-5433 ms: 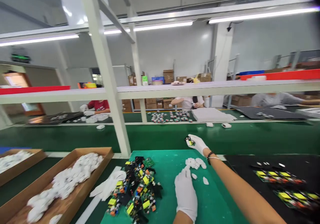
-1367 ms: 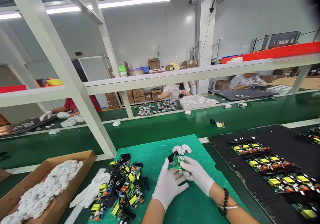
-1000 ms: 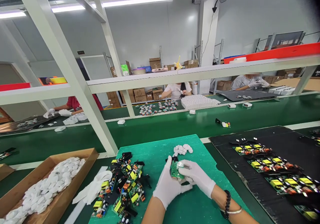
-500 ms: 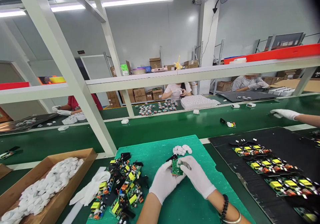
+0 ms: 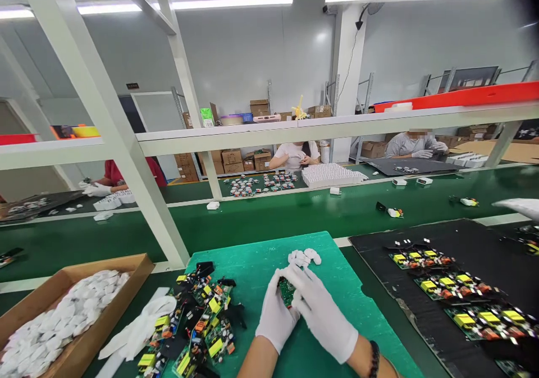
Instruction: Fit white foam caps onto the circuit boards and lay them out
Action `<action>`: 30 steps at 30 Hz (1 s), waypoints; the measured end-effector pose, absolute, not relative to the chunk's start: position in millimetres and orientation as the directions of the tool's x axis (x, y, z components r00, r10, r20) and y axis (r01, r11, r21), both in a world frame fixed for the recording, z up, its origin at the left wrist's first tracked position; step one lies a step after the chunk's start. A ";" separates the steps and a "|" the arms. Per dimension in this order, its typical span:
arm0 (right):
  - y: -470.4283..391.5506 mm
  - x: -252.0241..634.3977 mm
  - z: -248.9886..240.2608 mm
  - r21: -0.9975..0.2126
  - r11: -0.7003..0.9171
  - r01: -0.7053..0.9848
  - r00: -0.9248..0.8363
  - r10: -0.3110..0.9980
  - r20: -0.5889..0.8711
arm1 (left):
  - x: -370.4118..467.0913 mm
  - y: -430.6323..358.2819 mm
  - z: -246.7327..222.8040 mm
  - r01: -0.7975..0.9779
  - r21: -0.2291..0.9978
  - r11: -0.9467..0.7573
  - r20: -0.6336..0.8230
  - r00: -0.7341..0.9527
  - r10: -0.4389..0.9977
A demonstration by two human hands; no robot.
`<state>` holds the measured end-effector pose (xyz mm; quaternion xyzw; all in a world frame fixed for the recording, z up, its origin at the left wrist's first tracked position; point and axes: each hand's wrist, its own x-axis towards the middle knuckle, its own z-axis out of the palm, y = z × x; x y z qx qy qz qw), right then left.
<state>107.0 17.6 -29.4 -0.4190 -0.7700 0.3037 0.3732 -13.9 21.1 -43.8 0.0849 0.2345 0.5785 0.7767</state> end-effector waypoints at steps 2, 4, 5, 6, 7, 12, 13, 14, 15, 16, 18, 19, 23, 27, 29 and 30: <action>16.7 102.1 -34.1 -0.705 0.485 0.518 -0.387 0.868 0.313 | -11.6 21.2 -44.6 -0.859 0.392 0.328 -0.244 0.246 0.938; 18.0 98.8 -38.8 -0.694 0.483 0.533 -0.331 0.875 0.354 | -9.8 22.1 -44.4 -0.857 0.381 0.348 -0.225 0.279 0.934; 19.0 98.0 -40.5 -0.711 0.484 0.510 -0.294 0.875 0.385 | -9.1 22.5 -43.8 -0.855 0.383 0.350 -0.209 0.289 0.934; 20.2 97.8 -41.8 -0.740 0.480 0.471 -0.255 0.877 0.407 | -8.6 22.7 -43.0 -0.852 0.388 0.350 -0.193 0.296 0.935; 21.5 97.9 -42.7 -0.780 0.462 0.422 -0.217 0.887 0.408 | -8.1 22.8 -42.2 -0.850 0.395 0.350 -0.178 0.303 0.936; 26.9 100.2 -46.6 -0.956 0.178 0.233 -0.237 0.964 0.121 | -2.8 21.9 -46.4 -0.815 0.466 0.344 -0.187 0.289 0.939; 27.6 100.2 -47.2 -0.963 0.134 0.232 -0.265 0.962 0.070 | -1.4 21.7 -48.7 -0.801 0.492 0.343 -0.210 0.273 0.939; 28.0 99.9 -47.7 -0.966 0.111 0.235 -0.280 0.959 0.042 | -0.2 21.5 -50.8 -0.782 0.518 0.346 -0.234 0.259 0.937; 28.0 99.4 -48.0 -0.966 0.105 0.237 -0.277 0.960 0.036 | 0.9 21.3 -52.1 -0.765 0.540 0.351 -0.260 0.244 0.934; 27.8 98.8 -48.0 -0.966 0.110 0.235 -0.259 0.965 0.047 | 1.7 21.1 -52.4 -0.753 0.556 0.352 -0.280 0.230 0.932; 26.9 98.3 -47.1 -0.970 0.123 0.211 -0.232 0.970 0.072 | 2.6 21.0 -49.7 -0.746 0.561 0.358 -0.308 0.213 0.927; 26.5 98.7 -46.1 -0.976 0.116 0.185 -0.246 0.967 0.069 | 2.8 21.1 -47.2 -0.754 0.549 0.360 -0.317 0.211 0.925; 26.2 102.5 -41.1 -0.997 0.029 0.074 -0.401 0.916 -0.003 | 4.0 22.1 -40.4 -0.787 0.499 0.363 -0.337 0.210 0.918; 26.7 99.6 -40.2 -0.995 0.092 0.032 -0.302 0.950 0.078 | 5.8 22.7 -40.2 -0.796 0.524 0.304 -0.301 0.161 0.940; 27.0 96.3 -41.7 -0.990 0.132 0.056 -0.263 0.958 0.113 | 6.3 23.0 -38.4 -0.788 0.532 0.311 -0.331 0.144 0.932; 27.1 95.1 -42.6 -0.987 0.148 0.065 -0.255 0.959 0.127 | 6.4 23.1 -37.2 -0.786 0.531 0.318 -0.351 0.138 0.926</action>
